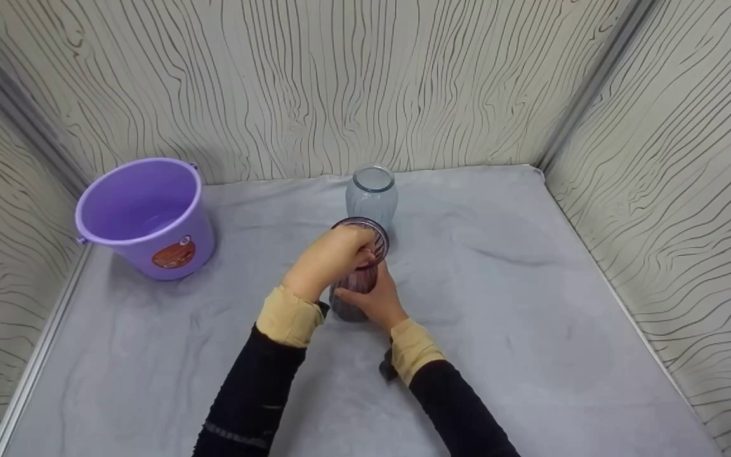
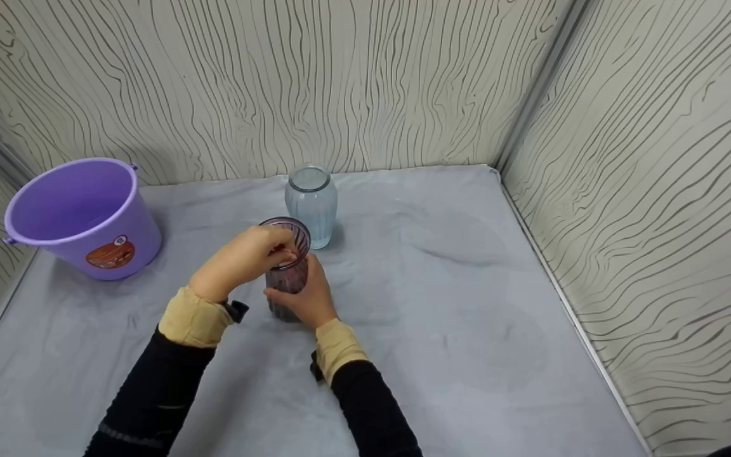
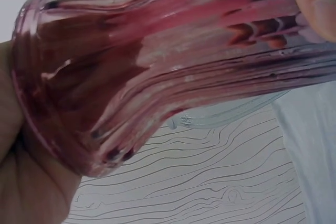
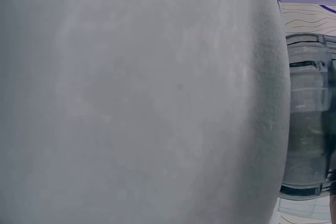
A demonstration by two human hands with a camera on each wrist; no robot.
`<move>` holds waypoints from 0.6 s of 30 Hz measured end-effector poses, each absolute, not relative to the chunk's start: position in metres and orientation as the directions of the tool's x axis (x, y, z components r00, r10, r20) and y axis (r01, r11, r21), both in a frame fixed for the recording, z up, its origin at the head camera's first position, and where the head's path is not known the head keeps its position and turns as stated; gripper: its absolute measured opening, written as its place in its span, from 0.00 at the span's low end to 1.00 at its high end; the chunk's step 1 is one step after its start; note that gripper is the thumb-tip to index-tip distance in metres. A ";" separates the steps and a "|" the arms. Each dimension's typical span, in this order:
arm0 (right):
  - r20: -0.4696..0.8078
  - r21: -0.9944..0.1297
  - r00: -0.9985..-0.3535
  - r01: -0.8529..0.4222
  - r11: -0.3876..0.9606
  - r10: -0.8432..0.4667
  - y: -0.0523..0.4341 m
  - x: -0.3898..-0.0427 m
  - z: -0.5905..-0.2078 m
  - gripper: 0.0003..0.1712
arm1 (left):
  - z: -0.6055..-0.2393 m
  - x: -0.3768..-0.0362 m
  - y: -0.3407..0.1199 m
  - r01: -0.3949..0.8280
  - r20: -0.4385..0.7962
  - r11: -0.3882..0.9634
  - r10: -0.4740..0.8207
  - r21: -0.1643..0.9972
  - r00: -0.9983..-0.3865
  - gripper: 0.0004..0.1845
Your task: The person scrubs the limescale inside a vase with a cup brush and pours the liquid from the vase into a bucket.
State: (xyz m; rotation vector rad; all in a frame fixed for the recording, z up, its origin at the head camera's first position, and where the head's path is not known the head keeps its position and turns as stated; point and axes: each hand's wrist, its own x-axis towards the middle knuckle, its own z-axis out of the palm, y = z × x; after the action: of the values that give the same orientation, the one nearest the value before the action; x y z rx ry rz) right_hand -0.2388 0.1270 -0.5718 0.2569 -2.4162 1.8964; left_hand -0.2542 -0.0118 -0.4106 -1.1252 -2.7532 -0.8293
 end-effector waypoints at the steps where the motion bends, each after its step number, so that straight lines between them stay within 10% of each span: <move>1: 0.144 -0.960 -0.985 -0.162 0.230 -0.092 0.127 -0.239 -0.572 0.60 | -0.410 -0.254 -0.012 0.664 0.246 0.591 0.634 0.457 -0.733 0.12; 18: 0.132 -0.966 -0.987 -0.149 0.213 -0.091 0.127 -0.238 -0.570 0.62 | -0.412 -0.254 -0.010 0.638 0.218 0.638 0.613 0.431 -0.760 0.10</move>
State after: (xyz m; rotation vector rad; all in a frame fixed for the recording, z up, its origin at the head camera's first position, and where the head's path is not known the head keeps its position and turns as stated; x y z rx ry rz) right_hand -0.2380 0.1275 -0.5703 0.2379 -2.4098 1.9270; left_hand -0.2537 -0.0099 -0.4116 -1.0691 -2.7967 -0.7660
